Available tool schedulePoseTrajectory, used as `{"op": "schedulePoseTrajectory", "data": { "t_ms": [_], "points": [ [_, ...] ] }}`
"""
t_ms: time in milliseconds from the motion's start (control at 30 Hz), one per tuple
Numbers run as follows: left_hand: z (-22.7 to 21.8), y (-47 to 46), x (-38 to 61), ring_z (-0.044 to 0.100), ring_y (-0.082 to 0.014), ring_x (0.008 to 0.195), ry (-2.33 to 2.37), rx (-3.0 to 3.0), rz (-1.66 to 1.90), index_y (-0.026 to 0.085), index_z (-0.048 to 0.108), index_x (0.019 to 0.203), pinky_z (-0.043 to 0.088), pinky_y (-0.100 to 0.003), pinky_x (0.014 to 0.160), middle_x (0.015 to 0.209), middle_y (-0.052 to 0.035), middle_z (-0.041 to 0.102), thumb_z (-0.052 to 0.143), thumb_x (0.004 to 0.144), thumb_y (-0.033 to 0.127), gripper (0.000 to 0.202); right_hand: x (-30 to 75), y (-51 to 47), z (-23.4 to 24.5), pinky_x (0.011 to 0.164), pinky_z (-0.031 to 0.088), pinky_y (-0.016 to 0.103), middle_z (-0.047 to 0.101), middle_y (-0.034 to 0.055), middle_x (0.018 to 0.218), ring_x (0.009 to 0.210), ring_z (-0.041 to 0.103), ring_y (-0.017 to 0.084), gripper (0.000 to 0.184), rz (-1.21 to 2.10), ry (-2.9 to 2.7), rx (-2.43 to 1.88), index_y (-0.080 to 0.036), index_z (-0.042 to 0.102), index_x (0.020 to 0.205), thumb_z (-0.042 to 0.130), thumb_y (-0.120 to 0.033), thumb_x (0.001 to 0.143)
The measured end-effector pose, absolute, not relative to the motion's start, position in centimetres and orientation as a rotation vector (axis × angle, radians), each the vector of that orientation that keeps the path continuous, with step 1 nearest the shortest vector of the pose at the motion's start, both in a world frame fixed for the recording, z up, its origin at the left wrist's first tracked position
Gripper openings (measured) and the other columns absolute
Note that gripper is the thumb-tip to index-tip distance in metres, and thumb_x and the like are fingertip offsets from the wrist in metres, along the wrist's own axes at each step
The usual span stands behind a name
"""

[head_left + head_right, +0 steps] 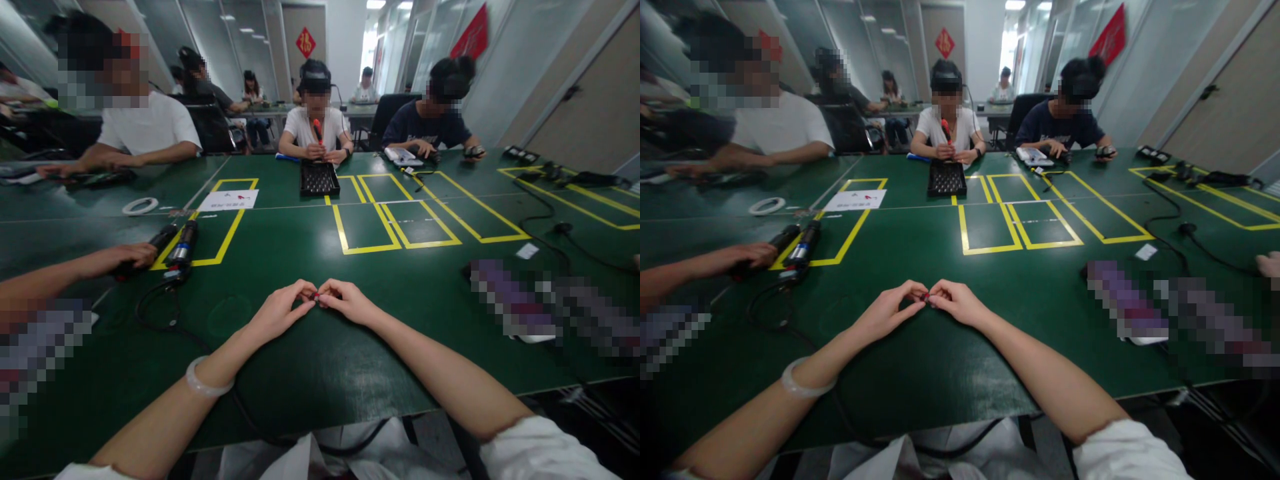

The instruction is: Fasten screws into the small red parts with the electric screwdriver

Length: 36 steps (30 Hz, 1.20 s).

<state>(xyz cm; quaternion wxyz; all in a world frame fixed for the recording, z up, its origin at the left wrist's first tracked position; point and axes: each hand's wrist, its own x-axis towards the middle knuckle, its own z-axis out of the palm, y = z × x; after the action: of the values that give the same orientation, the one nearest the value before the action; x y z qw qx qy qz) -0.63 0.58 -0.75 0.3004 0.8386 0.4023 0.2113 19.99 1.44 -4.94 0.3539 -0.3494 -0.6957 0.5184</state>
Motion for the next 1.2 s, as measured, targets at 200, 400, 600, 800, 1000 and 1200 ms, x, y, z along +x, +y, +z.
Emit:
{"op": "schedulePoseTrajectory", "data": {
  "t_ms": [200,400,600,800,1000,1200],
  "points": [
    [-0.7,0.5,-0.7,0.062,-0.0167,0.09,1.083,2.26,0.555,0.021,0.058,0.103,0.048,-0.028,0.082,0.098,-0.0033,0.065,0.047,0.09,0.037,0.023,20.0,1.5,-5.1,0.064,0.045,0.023,0.062,0.0005,0.078,0.067,0.056,0.011,0.023,1.385,-1.735,-0.875,-0.015,0.058,0.094,0.064,-0.035,0.083],
    [-0.5,0.4,-0.6,0.062,-0.0174,0.089,1.094,2.208,0.585,0.02,0.058,0.101,0.048,-0.03,0.082,0.096,-0.0041,0.064,0.049,0.09,0.04,0.025,20.0,1.4,-5.2,0.066,0.046,0.023,0.06,-0.0007,0.081,0.066,0.053,0.009,0.024,1.393,-1.719,-0.822,-0.017,0.055,0.094,0.069,-0.027,0.077],
    [-0.3,0.3,-0.4,0.061,-0.0165,0.09,1.029,2.066,0.632,0.019,0.055,0.102,0.048,-0.03,0.084,0.095,-0.0037,0.064,0.05,0.089,0.036,0.021,19.9,1.3,-5.0,0.065,0.046,0.023,0.06,-0.0005,0.08,0.066,0.053,0.01,0.019,1.28,-1.807,-0.883,-0.017,0.055,0.095,0.065,-0.024,0.081],
    [-0.7,0.5,-0.6,0.06,-0.0151,0.087,0.989,2.018,0.603,0.019,0.054,0.099,0.046,-0.029,0.083,0.092,-0.0025,0.063,0.048,0.087,0.025,0.015,19.8,1.0,-4.8,0.066,0.045,0.023,0.061,-0.0006,0.08,0.068,0.055,0.01,0.015,1.12,-1.937,-0.867,-0.017,0.056,0.096,0.062,-0.021,0.082],
    [-0.8,0.5,-0.6,0.059,-0.0142,0.083,0.98,2.006,0.582,0.018,0.052,0.097,0.045,-0.027,0.08,0.087,-0.001,0.061,0.048,0.084,0.02,0.014,19.8,0.8,-4.5,0.067,0.045,0.023,0.062,0.0002,0.081,0.071,0.057,0.012,0.013,1.011,-2.034,-0.889,-0.017,0.057,0.095,0.061,-0.02,0.083],
    [-0.6,0.4,-0.6,0.058,-0.0144,0.083,0.984,2.002,0.571,0.019,0.052,0.095,0.044,-0.027,0.081,0.086,-0.0003,0.061,0.047,0.08,0.017,0.016,19.7,0.6,-4.1,0.067,0.045,0.023,0.061,-0.0001,0.08,0.07,0.057,0.012,0.011,0.945,-2.082,-0.891,-0.018,0.057,0.092,0.062,-0.019,0.082]
  ]
}}
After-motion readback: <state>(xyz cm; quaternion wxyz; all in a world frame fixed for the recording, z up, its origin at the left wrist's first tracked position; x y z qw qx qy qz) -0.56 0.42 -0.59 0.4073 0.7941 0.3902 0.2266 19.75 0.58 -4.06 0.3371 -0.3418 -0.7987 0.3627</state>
